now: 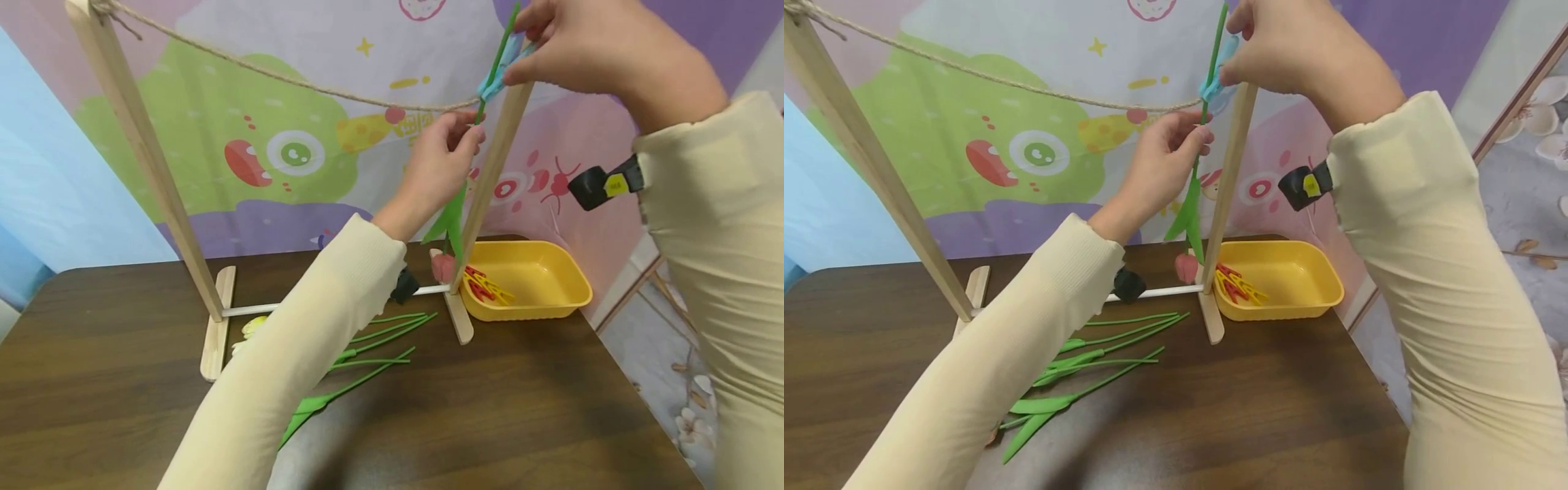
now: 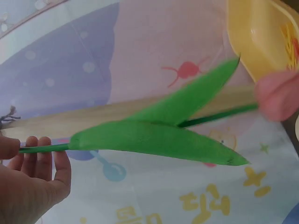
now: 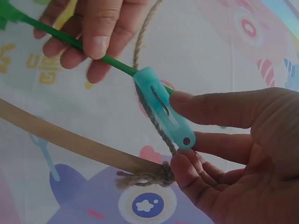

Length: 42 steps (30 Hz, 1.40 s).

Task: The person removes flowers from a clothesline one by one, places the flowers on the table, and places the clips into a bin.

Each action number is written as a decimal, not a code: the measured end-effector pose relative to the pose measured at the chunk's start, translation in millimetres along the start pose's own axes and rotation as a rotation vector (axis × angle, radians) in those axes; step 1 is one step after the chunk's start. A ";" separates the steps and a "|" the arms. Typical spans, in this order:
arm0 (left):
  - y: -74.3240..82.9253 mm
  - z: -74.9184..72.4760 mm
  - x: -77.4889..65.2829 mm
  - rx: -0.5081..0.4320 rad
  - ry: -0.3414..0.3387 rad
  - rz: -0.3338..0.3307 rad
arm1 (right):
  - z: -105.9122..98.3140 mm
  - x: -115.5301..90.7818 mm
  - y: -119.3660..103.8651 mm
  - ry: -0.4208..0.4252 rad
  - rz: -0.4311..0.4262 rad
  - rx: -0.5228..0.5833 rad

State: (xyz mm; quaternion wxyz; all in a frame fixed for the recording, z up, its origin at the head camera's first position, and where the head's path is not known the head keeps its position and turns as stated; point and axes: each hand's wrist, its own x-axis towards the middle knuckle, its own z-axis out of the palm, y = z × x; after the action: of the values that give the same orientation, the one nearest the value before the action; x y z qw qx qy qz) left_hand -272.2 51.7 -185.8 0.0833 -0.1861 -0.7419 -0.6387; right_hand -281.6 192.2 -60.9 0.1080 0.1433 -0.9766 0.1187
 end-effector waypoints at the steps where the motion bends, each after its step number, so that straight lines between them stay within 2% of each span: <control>1: 0.0 0.8 -0.1 -0.012 0.006 0.003 | 0.2 1.9 2.1 -0.011 0.004 0.000; 3: -0.1 2.2 -0.4 -0.035 0.010 0.007 | 0.8 6.9 6.8 -0.021 0.029 -0.013; 8: 2.5 2.7 -1.0 -0.049 0.016 0.004 | -2.6 13.6 16.0 -0.001 0.025 -0.024; 11: 5.9 2.3 -0.9 -0.071 0.015 -0.013 | -5.8 13.0 18.7 0.004 0.023 0.106; 15: 8.5 2.2 -1.3 -0.100 0.003 -0.028 | -5.8 10.0 20.7 -0.016 0.062 0.367; 18: 9.2 2.5 -2.1 -0.126 -0.018 -0.028 | -4.0 6.8 20.8 -0.022 0.065 0.495; 24: 12.2 2.3 -3.1 -0.178 -0.046 -0.022 | -4.5 -3.0 18.8 -0.019 0.085 0.632; 32: 8.9 -2.3 -2.2 -0.196 -0.029 0.030 | -0.9 -13.5 14.2 0.035 0.150 0.640; 34: 7.0 -4.3 -2.0 -0.181 -0.023 0.043 | 0.7 -15.6 14.1 0.053 0.150 0.675; 37: 4.8 -7.9 -2.9 -0.162 -0.016 0.044 | 2.7 -18.2 15.2 0.093 0.109 0.780; 42: 0.5 -15.5 -8.0 -0.130 -0.021 0.058 | 3.5 -19.9 20.1 0.166 0.030 1.090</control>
State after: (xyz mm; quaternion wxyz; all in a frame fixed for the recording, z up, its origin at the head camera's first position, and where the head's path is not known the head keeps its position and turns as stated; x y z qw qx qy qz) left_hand -266.4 35.3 -185.6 0.0816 -0.2194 -0.6940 -0.6809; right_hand -269.8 215.1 -73.1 0.0929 0.1548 -0.7638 0.6197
